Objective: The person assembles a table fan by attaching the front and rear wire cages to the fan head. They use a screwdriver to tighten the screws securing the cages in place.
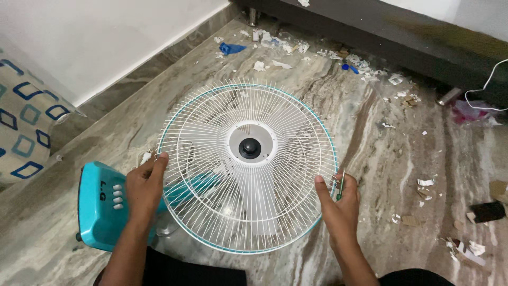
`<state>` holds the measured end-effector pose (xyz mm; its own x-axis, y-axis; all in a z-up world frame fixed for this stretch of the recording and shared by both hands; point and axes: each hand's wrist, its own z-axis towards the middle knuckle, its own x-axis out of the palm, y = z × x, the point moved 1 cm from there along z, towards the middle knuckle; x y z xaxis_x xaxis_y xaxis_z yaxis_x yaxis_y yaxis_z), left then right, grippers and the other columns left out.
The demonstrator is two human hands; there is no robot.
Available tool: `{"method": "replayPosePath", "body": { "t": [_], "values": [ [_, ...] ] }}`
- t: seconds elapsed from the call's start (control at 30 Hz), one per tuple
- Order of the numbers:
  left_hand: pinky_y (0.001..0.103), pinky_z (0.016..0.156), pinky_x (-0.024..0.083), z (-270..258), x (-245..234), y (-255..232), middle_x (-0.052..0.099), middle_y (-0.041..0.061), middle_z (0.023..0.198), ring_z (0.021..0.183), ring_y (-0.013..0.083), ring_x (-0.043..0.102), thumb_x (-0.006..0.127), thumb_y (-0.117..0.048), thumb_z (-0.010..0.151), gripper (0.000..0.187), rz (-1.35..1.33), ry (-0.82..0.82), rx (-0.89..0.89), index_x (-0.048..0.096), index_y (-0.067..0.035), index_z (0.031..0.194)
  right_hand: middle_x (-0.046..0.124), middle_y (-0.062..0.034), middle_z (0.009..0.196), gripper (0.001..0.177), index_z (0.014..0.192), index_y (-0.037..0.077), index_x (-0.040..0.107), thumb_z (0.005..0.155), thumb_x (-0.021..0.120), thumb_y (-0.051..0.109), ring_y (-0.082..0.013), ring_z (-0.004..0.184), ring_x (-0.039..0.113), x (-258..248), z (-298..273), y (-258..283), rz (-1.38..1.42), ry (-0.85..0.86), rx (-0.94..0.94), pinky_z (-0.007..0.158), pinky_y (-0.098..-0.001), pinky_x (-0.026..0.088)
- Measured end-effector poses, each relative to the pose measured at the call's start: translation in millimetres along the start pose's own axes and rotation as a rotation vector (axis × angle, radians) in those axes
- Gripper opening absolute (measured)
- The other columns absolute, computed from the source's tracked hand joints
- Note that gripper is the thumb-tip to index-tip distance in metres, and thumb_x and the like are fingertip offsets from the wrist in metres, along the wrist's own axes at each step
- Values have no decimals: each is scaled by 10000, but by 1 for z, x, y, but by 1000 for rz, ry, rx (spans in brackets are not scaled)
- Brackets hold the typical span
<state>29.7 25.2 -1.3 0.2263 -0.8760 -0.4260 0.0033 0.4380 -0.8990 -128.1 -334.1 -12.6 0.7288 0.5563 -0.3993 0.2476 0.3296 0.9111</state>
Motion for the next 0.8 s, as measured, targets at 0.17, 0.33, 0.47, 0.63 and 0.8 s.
{"method": "replayPosePath", "body": {
  "t": [0.17,0.33,0.47,0.63,0.8],
  "values": [
    [315,504,303,-4,1,0,484,-24,552,553,71,407,717,-410,939,418,-52,-64,-21,711,-22,786,579,-183,1228,672,1274,4,569,831,809,448,-275,1134,580,2,-2,-1,-76,-24,-32,979,-411,452],
    [326,520,264,-6,5,-2,453,-35,578,575,70,366,735,-369,964,472,-107,-72,7,662,29,721,662,-169,1088,659,1203,7,596,798,809,480,-269,971,665,0,-2,6,-85,-23,-56,860,-400,519],
    [329,502,268,-5,0,-6,426,-5,514,531,88,349,734,-332,957,459,-30,-80,19,658,46,707,688,-145,1036,641,1150,2,621,793,829,491,-234,899,684,-2,0,19,-112,-36,-110,784,-381,532],
    [320,491,259,-8,1,-12,412,-23,519,538,66,340,747,-325,953,457,-61,-126,41,663,53,713,708,-137,937,624,1108,14,632,757,848,483,-206,798,667,-4,-2,31,-128,-68,-24,730,-346,519],
    [314,507,251,-6,6,-16,386,-37,551,569,57,328,747,-330,971,467,-81,-147,34,636,57,733,708,-88,1079,526,1097,12,609,853,840,417,-128,935,648,-8,0,37,132,-131,-284,822,-284,521]
  ]
}}
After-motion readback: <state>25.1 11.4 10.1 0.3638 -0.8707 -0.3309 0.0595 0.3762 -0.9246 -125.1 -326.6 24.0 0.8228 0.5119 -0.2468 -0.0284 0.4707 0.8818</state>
